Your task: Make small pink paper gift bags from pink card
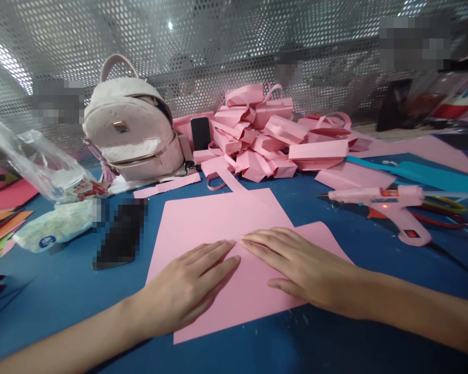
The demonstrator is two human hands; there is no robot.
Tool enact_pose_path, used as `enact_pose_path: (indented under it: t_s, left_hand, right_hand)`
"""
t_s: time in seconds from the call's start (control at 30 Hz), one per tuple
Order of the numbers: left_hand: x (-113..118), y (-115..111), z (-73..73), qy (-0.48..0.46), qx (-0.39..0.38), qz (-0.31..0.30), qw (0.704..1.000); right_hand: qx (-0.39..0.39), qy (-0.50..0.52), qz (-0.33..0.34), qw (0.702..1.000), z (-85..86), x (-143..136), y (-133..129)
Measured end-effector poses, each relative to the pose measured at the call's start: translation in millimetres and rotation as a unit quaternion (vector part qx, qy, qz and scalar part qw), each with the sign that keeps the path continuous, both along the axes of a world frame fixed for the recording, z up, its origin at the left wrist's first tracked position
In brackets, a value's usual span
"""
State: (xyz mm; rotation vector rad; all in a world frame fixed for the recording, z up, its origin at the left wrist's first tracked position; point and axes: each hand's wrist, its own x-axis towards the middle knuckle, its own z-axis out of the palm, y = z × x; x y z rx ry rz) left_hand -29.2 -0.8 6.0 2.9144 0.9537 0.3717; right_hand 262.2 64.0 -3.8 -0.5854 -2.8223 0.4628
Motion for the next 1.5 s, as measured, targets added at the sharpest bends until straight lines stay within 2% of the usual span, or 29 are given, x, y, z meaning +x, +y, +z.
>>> enact_pose_path:
  t_s: [0.63,0.83,0.93,1.03,1.2,1.33,1.5]
  left_hand:
    - [0,-1,-0.9,0.004,0.0,0.002,1.0]
    - [1,-1,-3.9,0.023,0.041,-0.001,0.999]
    - [4,-3,-5.0,0.052,0.067,-0.022,0.996]
    - [8,-7,-5.0,0.064,0.062,-0.048,0.995]
    - [13,-14,-3.3,0.071,0.06,-0.058,0.994]
    - [15,-13,3.9,0.097,0.075,-0.099,0.987]
    - [17,-10,10.0,0.111,0.101,-0.11,0.983]
  right_hand:
    - [-0.006,-0.009,-0.005,1.0,1.7,0,-1]
    - [-0.001,-0.017,-0.005,1.0,2.1,1,-2]
    - [0.017,-0.032,-0.003,0.999,1.0,1,-2]
    - [0.054,-0.041,0.007,0.998,-0.9,1,-1]
    - [0.103,-0.054,0.007,0.993,1.3,-3,3]
    - [0.093,-0.054,0.014,0.994,5.0,-11,9]
    - [0.078,-0.053,0.051,0.994,6.9,-33,21]
